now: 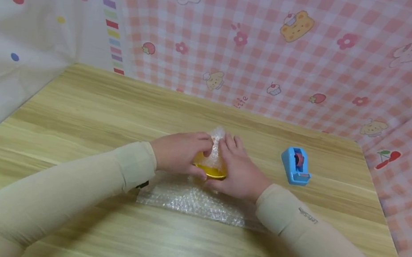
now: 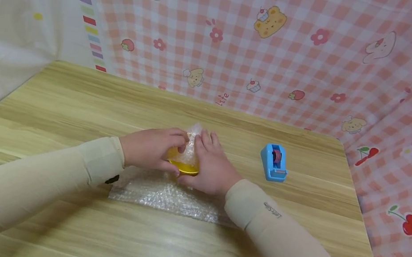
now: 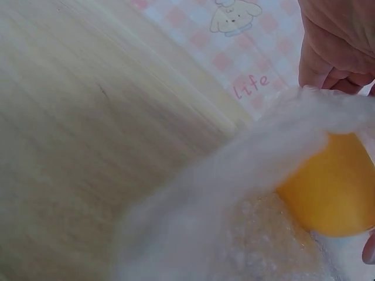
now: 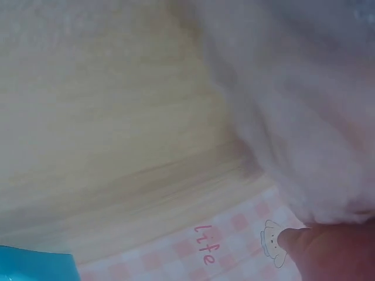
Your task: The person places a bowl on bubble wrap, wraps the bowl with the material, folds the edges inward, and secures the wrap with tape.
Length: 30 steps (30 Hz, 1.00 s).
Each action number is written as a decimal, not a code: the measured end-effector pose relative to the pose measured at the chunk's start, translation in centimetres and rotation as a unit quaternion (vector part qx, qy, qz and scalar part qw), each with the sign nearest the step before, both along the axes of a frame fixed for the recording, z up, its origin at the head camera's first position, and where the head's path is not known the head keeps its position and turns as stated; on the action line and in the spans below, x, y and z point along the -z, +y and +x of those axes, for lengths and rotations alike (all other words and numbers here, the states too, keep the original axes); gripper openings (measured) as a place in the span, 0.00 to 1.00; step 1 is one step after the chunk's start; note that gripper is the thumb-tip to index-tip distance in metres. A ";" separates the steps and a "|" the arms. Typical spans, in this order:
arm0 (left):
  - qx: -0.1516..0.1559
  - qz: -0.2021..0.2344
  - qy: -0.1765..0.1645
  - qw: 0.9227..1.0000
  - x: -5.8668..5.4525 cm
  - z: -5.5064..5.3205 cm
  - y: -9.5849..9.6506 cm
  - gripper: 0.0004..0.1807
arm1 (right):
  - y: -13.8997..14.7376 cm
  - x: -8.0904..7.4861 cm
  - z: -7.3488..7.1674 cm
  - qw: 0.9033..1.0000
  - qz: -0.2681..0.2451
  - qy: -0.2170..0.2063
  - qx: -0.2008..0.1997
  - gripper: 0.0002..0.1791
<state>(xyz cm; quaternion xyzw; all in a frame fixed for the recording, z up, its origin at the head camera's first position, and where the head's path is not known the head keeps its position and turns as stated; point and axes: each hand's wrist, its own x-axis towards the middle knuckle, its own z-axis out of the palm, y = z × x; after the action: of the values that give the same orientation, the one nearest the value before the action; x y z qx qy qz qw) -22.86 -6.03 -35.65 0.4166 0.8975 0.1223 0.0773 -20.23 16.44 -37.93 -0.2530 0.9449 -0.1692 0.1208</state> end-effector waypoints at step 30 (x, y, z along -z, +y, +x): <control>-0.012 0.013 -0.036 0.999 0.2 0.2 -2.4 0.24 | -1.2 -0.4 0.2 0.994 0.095 0.048 -0.021 0.55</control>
<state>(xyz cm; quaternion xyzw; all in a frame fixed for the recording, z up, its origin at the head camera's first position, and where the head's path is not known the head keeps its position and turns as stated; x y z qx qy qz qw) -22.71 -8.46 -35.90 0.4022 0.8975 0.1492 0.1024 -20.02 15.23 -37.49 -0.2677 0.9559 -0.0639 0.1024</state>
